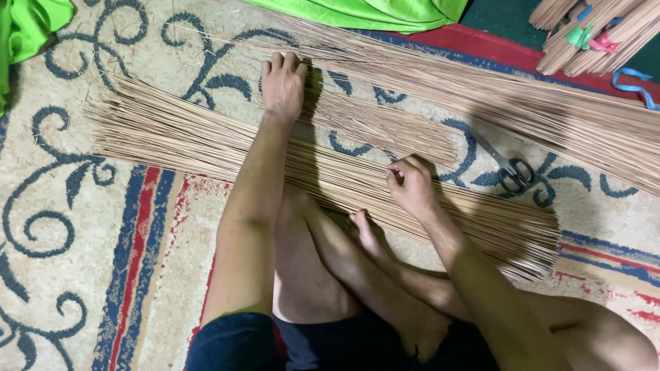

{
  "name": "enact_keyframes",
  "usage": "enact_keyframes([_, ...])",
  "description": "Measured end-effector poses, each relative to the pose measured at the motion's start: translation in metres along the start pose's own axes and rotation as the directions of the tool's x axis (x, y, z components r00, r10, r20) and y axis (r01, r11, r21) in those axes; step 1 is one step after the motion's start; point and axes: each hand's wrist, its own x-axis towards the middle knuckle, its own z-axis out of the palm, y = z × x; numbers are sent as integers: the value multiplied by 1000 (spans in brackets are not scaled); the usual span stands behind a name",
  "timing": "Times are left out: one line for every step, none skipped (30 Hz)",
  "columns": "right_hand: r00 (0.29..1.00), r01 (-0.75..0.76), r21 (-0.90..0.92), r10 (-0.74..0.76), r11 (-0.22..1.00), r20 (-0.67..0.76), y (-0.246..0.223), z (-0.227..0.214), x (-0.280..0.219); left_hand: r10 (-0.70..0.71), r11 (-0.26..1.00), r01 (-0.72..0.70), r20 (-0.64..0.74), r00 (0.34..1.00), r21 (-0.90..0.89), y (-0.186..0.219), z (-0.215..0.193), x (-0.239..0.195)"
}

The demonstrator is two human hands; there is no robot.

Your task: Cutting and arranging thin wooden sticks to create a flat mat

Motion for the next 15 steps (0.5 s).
enact_keyframes([1000,-2,0,2,1000,-1,-1,-3,1,2,1000,-2,0,1000,-1,0,-3,-2])
enact_keyframes([999,-48,12,48,999,8,-2,-6,1,-7,1000,7,-62,998,-1,0,-6,-4])
enact_keyframes([995,-94,24,94,995,15,-2,-10,1,-15,1000,15,-124,992,-2,1,-10,-5])
enact_keyframes([995,-96,24,95,995,13,-2,-12,3,-12,1000,12,-125,992,-1,6,-20,-7])
enact_keyframes([994,-110,26,110,994,1,-2,-15,6,21,998,-27,-109,994,-56,10,-29,-9])
enact_keyframes([992,-124,28,124,992,-11,-2,-18,9,55,992,-66,-94,994,-111,15,-38,-11])
enact_keyframes([992,-125,29,126,992,-16,-2,-18,12,60,991,-70,-96,994,-110,25,-41,-12])
enact_keyframes([991,-129,17,130,991,-23,-1,-18,16,132,986,-135,-36,991,-100,36,-44,-13])
enact_keyframes([991,-133,6,133,991,-29,0,-18,19,201,976,-198,26,979,-94,46,-47,-15])
enact_keyframes([991,-133,6,134,991,-32,2,-16,20,204,975,-201,25,979,-93,57,-49,-15])
enact_keyframes([991,-131,12,131,991,-22,5,-14,23,275,961,-266,131,953,-77,67,-51,-15])
enact_keyframes([992,-128,18,128,992,-12,8,-12,27,338,941,-332,236,911,-69,77,-53,-15])
enact_keyframes([992,-128,18,128,992,-13,8,-11,28,339,941,-332,235,911,-69,79,-49,-14])
enact_keyframes([991,-136,30,136,990,-9,8,-11,30,312,950,-297,211,926,-99,81,-45,-12])
enact_keyframes([989,-149,43,149,988,-5,8,-10,31,288,955,-266,191,939,-132,84,-41,-11])
